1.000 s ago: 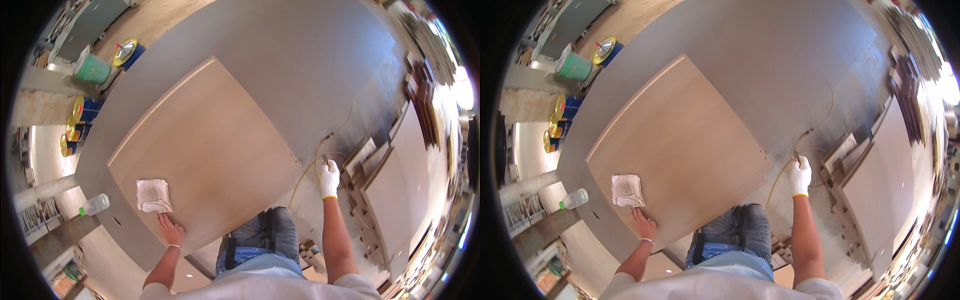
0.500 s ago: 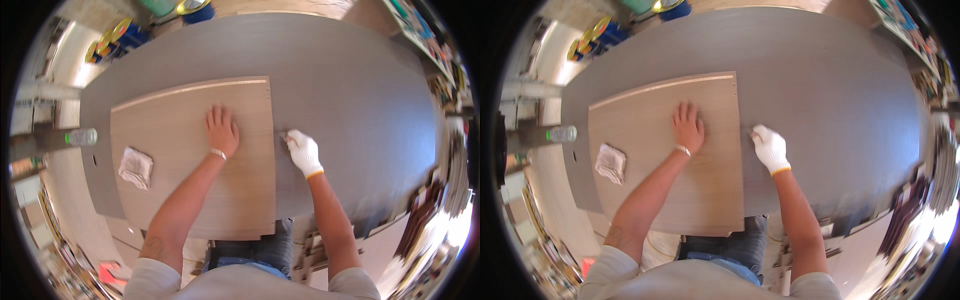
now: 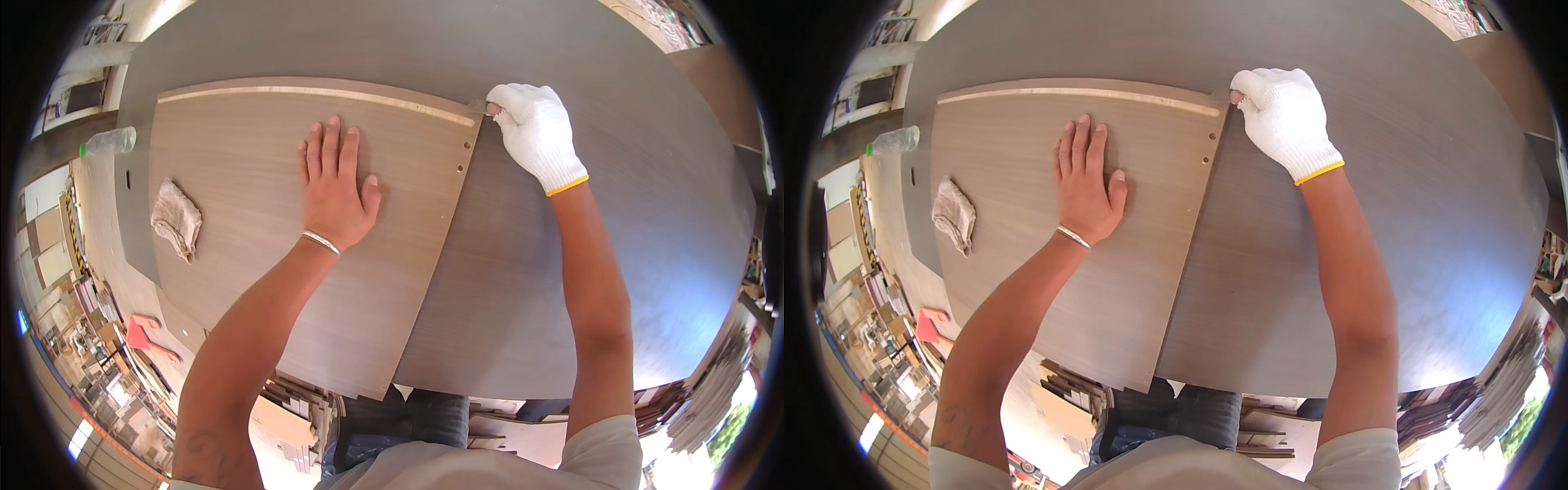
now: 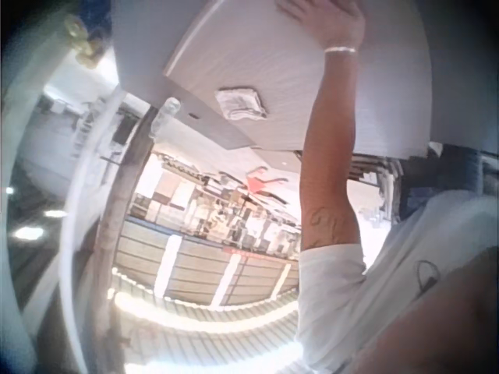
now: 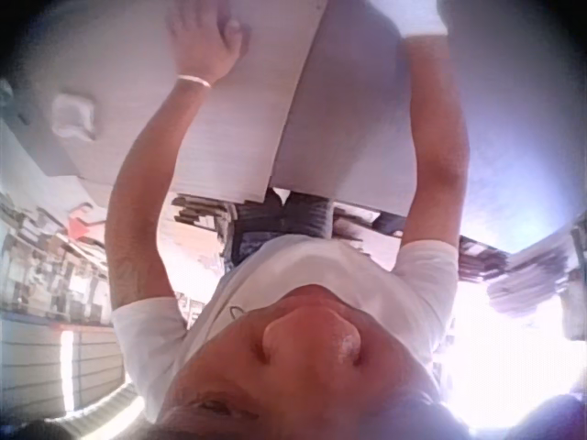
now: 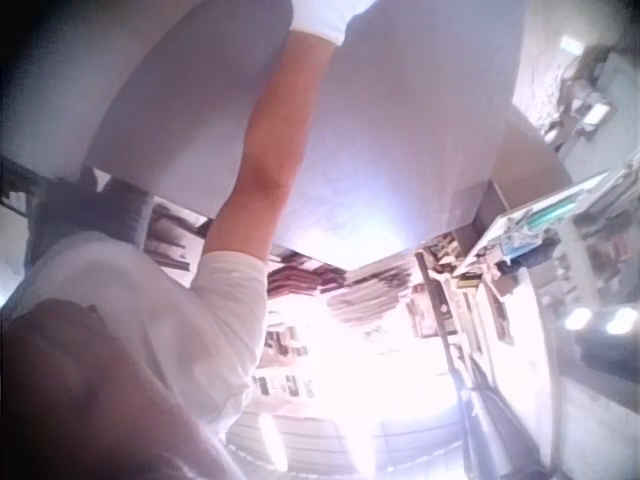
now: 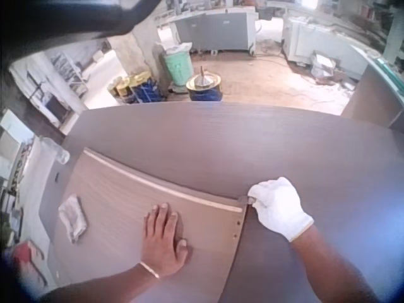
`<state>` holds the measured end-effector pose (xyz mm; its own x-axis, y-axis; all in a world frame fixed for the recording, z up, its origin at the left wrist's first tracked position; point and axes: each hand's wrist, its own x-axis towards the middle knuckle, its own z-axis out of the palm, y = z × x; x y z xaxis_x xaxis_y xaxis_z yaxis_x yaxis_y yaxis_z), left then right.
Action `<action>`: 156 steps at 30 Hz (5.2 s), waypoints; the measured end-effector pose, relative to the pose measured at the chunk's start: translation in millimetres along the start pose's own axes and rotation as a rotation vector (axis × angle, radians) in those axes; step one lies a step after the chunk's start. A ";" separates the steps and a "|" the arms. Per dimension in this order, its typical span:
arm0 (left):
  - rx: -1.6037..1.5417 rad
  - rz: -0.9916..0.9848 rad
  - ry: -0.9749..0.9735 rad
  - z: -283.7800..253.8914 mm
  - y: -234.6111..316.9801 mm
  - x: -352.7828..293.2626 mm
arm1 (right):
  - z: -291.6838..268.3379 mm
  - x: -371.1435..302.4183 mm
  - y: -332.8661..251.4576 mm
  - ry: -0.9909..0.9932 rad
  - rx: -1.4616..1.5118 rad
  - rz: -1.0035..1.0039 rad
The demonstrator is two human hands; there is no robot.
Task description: The person scrapes the edges of a wooden panel with a utility knife, then wipes the surface with a cloth. The person moves the panel aside and picks up a long wooden strip, placing it on the workbench.
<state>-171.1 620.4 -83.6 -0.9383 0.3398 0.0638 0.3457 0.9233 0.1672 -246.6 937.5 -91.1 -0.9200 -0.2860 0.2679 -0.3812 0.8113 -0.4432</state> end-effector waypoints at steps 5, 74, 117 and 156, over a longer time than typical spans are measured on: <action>0.001 0.014 0.015 1.0 -0.5 2.5 | 3.4 2.1 1.8 0.016 -0.045 -0.084; 0.022 0.016 0.018 -0.6 -3.0 1.5 | 12.8 -29.6 -30.2 -0.044 -0.215 0.023; 0.024 0.027 0.034 1.8 -4.3 2.1 | 17.6 -39.5 -33.5 0.003 -0.211 -0.037; 0.040 0.036 0.068 3.6 -3.0 1.4 | 20.4 -54.7 -49.9 0.018 -0.178 -0.008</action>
<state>-173.4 618.8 -87.6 -0.9225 0.3613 0.1360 0.3777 0.9175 0.1244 -179.0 902.3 -101.0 -0.9148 -0.2848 0.2865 -0.3649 0.8869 -0.2833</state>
